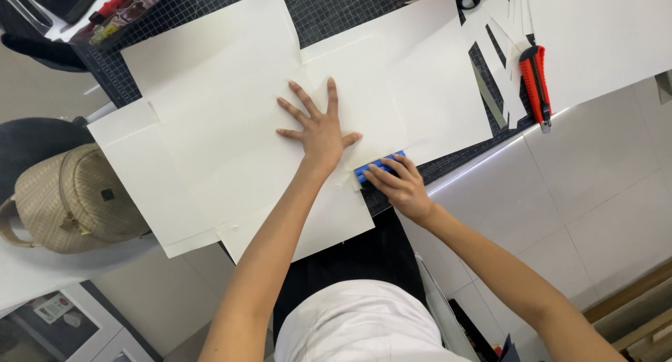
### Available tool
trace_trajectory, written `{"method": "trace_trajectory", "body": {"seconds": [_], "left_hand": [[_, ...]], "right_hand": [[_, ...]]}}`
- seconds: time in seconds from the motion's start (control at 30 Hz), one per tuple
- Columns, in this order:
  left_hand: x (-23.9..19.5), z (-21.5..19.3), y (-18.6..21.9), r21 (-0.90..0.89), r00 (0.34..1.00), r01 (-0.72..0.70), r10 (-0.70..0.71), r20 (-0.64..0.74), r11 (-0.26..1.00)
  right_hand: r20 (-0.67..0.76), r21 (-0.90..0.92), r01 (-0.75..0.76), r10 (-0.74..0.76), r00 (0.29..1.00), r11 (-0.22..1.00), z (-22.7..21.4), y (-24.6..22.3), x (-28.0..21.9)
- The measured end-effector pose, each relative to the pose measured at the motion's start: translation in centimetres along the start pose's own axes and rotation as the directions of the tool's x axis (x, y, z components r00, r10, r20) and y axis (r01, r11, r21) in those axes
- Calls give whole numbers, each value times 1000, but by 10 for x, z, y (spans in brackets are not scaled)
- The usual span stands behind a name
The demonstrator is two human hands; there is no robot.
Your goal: Applying adhesive to cardboard sheets using a scraper and roller, then folding and trimming the material.
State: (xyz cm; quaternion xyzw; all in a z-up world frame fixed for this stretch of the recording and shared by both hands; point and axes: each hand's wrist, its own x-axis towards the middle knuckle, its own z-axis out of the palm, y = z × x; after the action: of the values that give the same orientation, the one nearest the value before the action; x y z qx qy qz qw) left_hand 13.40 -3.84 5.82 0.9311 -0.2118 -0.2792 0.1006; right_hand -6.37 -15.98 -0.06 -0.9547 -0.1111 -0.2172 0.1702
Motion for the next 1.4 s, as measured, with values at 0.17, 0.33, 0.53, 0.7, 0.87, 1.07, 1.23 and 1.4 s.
{"method": "trace_trajectory", "body": {"seconds": [0.17,0.33,0.53,0.7,0.87,1.07,1.23,1.4], "left_hand": [[-1,4,-1,0,1000,-9,9,9,1000],[-4,-5,1,-54,1000,8,-7,25,998],[12,15,-11,-106,1000,27,-28,-12,994],[11,6,-9,-113,999,26,-29,-28,993],[12,8,-9,-126,998,14,-21,-57,992],[11,11,-9,-128,998,22,-30,-61,992],[8,8,-7,-129,998,22,-31,-63,991],[8,9,-9,-141,997,15,-26,-76,990]], "right_hand": [[10,-1,-13,13,1000,1000,2,-14,5],[-11,51,-539,540,842,841,-32,5,46],[-10,-346,-709,753,658,615,21,-53,63],[-29,-377,-624,665,746,684,43,-23,28],[-143,-337,-766,775,616,547,37,-30,33],[-109,-486,-569,600,792,663,32,-23,19],[-99,-470,-607,645,758,641,46,-74,34],[-154,-426,-677,690,707,599,32,-41,18]]}}
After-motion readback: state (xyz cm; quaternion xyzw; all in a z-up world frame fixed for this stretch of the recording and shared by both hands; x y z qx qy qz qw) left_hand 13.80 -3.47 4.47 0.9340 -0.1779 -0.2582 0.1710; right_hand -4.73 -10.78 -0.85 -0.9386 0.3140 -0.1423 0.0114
